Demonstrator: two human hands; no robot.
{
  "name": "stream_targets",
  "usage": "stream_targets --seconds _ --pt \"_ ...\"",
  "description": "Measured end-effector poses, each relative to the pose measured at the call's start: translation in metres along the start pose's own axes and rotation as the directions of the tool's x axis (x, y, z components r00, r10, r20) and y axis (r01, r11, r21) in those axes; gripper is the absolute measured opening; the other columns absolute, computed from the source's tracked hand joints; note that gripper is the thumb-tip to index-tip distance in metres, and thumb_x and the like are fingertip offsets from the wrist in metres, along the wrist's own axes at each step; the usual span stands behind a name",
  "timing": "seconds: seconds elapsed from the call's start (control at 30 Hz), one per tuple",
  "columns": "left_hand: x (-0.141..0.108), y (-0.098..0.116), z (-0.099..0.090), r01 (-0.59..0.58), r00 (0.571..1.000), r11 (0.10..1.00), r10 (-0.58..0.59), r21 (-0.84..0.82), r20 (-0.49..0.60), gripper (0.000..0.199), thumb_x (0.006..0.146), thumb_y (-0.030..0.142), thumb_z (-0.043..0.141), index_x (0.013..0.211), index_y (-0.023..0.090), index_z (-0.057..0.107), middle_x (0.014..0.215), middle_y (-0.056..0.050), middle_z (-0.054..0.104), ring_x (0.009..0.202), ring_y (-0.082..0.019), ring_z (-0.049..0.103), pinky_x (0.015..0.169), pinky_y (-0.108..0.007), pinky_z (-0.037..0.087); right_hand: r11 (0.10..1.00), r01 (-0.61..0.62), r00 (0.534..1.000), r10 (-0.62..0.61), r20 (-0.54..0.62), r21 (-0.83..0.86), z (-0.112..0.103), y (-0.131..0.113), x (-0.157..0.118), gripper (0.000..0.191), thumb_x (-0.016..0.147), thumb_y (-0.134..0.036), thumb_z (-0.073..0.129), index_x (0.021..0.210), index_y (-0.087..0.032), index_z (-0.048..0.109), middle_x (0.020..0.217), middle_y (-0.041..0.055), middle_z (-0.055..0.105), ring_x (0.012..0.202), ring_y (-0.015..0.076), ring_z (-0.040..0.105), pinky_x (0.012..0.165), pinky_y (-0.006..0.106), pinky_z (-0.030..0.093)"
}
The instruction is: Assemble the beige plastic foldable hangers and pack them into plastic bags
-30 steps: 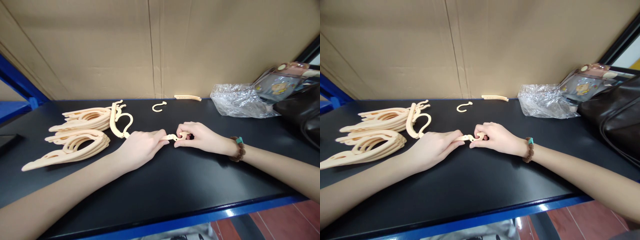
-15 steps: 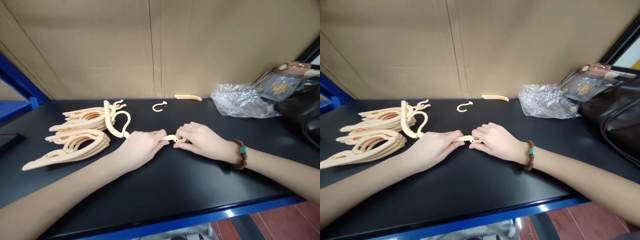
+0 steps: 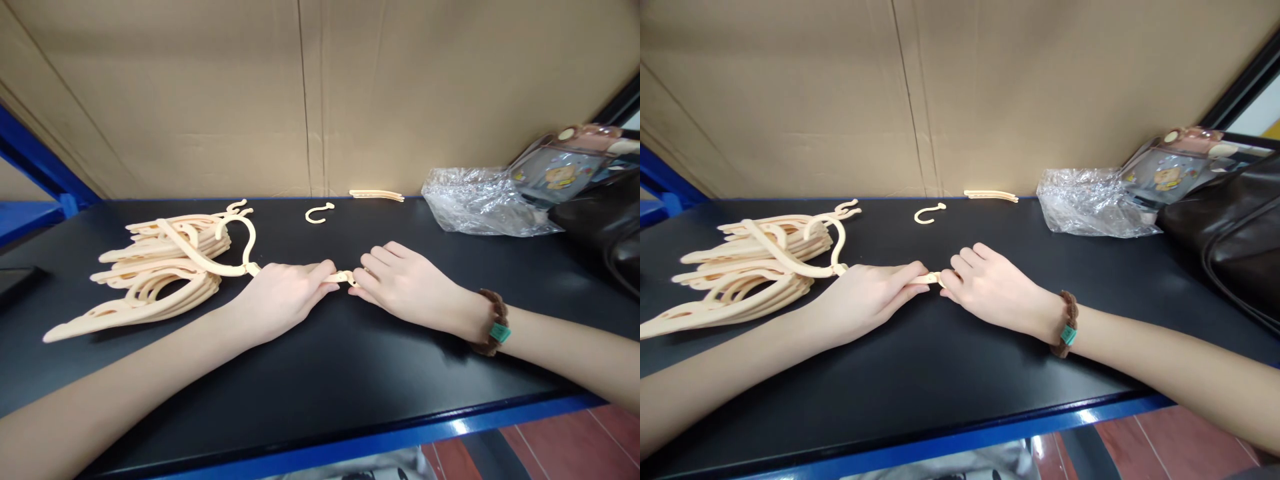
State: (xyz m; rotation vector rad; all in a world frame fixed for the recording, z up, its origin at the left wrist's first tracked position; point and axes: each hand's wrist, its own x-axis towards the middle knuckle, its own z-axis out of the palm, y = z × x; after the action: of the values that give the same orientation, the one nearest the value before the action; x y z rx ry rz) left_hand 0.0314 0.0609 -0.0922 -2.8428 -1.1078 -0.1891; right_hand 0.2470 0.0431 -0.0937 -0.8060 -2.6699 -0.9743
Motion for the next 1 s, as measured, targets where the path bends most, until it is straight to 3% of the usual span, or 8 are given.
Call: stream_targets --seconds 0.37,0.47,0.57,0.7,1.0 --pt "-0.001 0.001 -0.003 0.035 0.999 0.999 -0.034 -0.003 0.038 0.021 0.1 0.031 0.034 0.094 0.02 0.051 0.079 0.003 0.068 0.062 -0.019 0.064 0.048 -0.025 0.033 0.997 -0.048 0.999 0.047 0.005 0.067 0.004 0.002 0.001 0.027 0.099 -0.028 0.041 0.08 -0.015 0.055 0.072 0.0032 0.052 0.068 0.019 0.046 0.065 0.032 0.031" --pt "0.001 0.001 -0.005 0.051 0.998 0.998 -0.05 -0.023 0.043 0.022 0.1 0.033 0.035 0.092 0.02 0.051 0.079 0.002 0.067 0.064 -0.018 0.065 0.049 -0.024 0.035 0.989 -0.115 0.993 0.111 0.041 0.09 0.006 0.002 0.003 0.024 0.098 -0.027 0.039 0.089 -0.014 0.058 0.084 0.006 0.058 0.078 0.0205 0.051 0.081 0.036 0.038" --pt "0.001 0.001 -0.005 0.036 0.999 0.999 -0.035 -0.025 0.035 0.02 0.098 0.033 0.038 0.094 0.02 0.053 0.085 0.002 0.068 0.067 -0.017 0.065 0.05 -0.024 0.037 0.984 -0.172 0.983 0.169 0.069 0.041 0.008 -0.003 0.002 0.02 0.097 -0.019 0.041 0.095 -0.013 0.06 0.097 0.0094 0.061 0.091 0.0225 0.054 0.102 0.045 0.03" --pt "0.0 0.001 -0.004 -0.009 1.0 1.0 0.009 -0.013 0.01 0.021 0.099 0.031 0.037 0.103 0.021 0.055 0.09 0.0 0.068 0.072 -0.017 0.066 0.056 -0.024 0.043 0.973 -0.212 0.969 0.221 0.113 -0.09 0.005 -0.009 -0.002 0.021 0.092 -0.009 0.041 0.095 -0.009 0.062 0.106 0.0152 0.061 0.105 0.0283 0.053 0.107 0.049 0.028" --pt "0.0 0.001 -0.002 -0.103 0.991 0.99 0.11 0.099 -0.07 0.026 0.099 0.027 0.037 0.111 0.017 0.056 0.091 -0.003 0.063 0.085 -0.019 0.059 0.066 -0.029 0.046 0.931 -0.23 0.921 0.303 0.246 -0.284 -0.002 -0.009 -0.005 0.024 0.085 -0.001 0.042 0.088 -0.006 0.065 0.079 0.0125 0.061 0.08 0.0265 0.058 0.1 0.046 0.037"
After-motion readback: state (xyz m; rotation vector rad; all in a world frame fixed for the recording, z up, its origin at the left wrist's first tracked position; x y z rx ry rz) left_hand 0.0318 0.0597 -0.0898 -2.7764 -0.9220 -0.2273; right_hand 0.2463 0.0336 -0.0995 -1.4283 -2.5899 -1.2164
